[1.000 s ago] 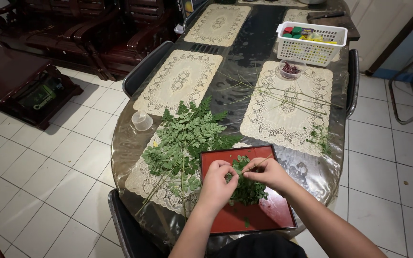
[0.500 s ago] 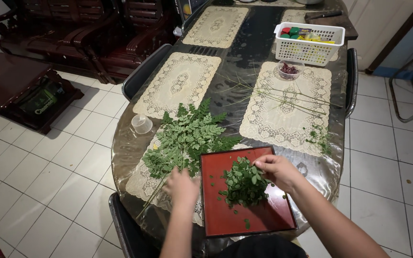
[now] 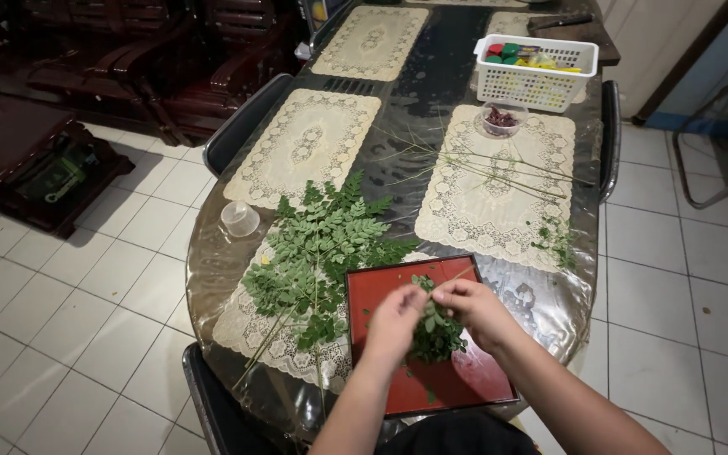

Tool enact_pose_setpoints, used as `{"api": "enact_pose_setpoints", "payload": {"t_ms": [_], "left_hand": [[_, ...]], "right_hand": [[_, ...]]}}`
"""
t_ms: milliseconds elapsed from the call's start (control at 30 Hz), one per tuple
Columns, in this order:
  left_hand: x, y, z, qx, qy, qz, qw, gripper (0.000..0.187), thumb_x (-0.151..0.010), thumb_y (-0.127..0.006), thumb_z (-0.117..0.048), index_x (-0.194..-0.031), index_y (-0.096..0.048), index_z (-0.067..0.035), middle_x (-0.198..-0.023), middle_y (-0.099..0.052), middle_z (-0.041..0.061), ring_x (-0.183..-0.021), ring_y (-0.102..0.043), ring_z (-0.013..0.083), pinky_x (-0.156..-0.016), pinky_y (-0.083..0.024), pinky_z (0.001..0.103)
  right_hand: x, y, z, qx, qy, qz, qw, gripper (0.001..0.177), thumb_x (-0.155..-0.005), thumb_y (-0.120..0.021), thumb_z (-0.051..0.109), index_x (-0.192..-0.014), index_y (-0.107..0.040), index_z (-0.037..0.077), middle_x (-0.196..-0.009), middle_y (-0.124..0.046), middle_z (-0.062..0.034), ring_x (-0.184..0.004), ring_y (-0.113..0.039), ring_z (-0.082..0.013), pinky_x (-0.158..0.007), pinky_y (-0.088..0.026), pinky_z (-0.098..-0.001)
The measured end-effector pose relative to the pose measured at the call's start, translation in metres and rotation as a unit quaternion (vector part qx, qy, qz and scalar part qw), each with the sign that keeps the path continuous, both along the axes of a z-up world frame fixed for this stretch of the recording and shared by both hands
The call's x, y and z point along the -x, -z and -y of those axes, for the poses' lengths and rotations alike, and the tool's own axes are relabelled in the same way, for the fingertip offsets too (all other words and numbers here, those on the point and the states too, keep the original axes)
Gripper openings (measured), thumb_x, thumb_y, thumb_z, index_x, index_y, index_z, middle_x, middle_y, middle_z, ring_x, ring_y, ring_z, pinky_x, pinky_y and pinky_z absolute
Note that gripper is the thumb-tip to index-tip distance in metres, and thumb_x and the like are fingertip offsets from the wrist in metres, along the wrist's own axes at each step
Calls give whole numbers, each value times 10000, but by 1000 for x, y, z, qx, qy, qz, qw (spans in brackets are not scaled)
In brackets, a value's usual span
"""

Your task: The person plucks moringa leaves from their stems by hand, placing the leaves onto a red tray and setting the bare stems aside on the table.

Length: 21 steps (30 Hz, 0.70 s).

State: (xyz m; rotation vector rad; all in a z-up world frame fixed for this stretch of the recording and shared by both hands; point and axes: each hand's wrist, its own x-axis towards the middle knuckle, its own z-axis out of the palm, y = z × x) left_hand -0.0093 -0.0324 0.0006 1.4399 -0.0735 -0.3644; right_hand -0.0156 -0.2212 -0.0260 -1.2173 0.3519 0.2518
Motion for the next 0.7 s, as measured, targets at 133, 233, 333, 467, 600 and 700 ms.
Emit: {"api": "enact_pose_setpoints", "payload": {"t_ms": [133,233,333,467,600,700], "left_hand": [[-14,-22,4,-110,32,79,990,291,-866,-784,-218,-1062,-756,-5,-976,-776,71,-859,-703,106,-760,-550,252],[-14,-24,18,-154,48,52,985,164,-862,-759,-155,-951,-774,-18,-855,-775,82,-736,-695,126,-663,-549,272],[-16,-5,31,-136,40,9,990,110,-886,-748,-125,-927,-771,-25,-819,-755,53,-711,-670,104,-647,-540,260],[-17,31,48,-61,79,-61,993,149,-856,-755,-42,-983,-678,-62,-804,-699,21,-706,-647,96,-635,-526,250],[-30,61,68,-45,115,-37,992,149,-844,-763,-21,-973,-688,-19,-810,-688,30,-713,-645,106,-633,-534,246],[-45,74,103,-125,90,-23,988,161,-823,-770,-22,-961,-688,-17,-810,-701,46,-701,-663,133,-614,-546,264]], "right_hand": [[7,1,3,140,-66,59,986,79,-825,-785,81,-867,-777,15,-804,-750,-30,-754,-653,-116,-712,-526,-281],[16,1,3,167,-79,36,982,54,-804,-785,58,-845,-788,23,-779,-748,-43,-710,-655,-122,-678,-541,-296],[28,5,8,118,-70,3,990,59,-801,-780,39,-785,-767,-17,-740,-730,-68,-662,-665,-155,-643,-549,-321],[37,17,21,119,-49,-41,991,57,-810,-762,37,-797,-778,-16,-737,-733,-78,-664,-633,-144,-634,-508,-303],[45,30,48,64,19,-54,996,57,-802,-743,33,-785,-739,-22,-770,-746,-57,-715,-649,-123,-641,-490,-290],[51,33,82,124,56,-45,990,94,-814,-733,64,-796,-761,-25,-752,-746,-71,-704,-646,-139,-673,-502,-270]]}}
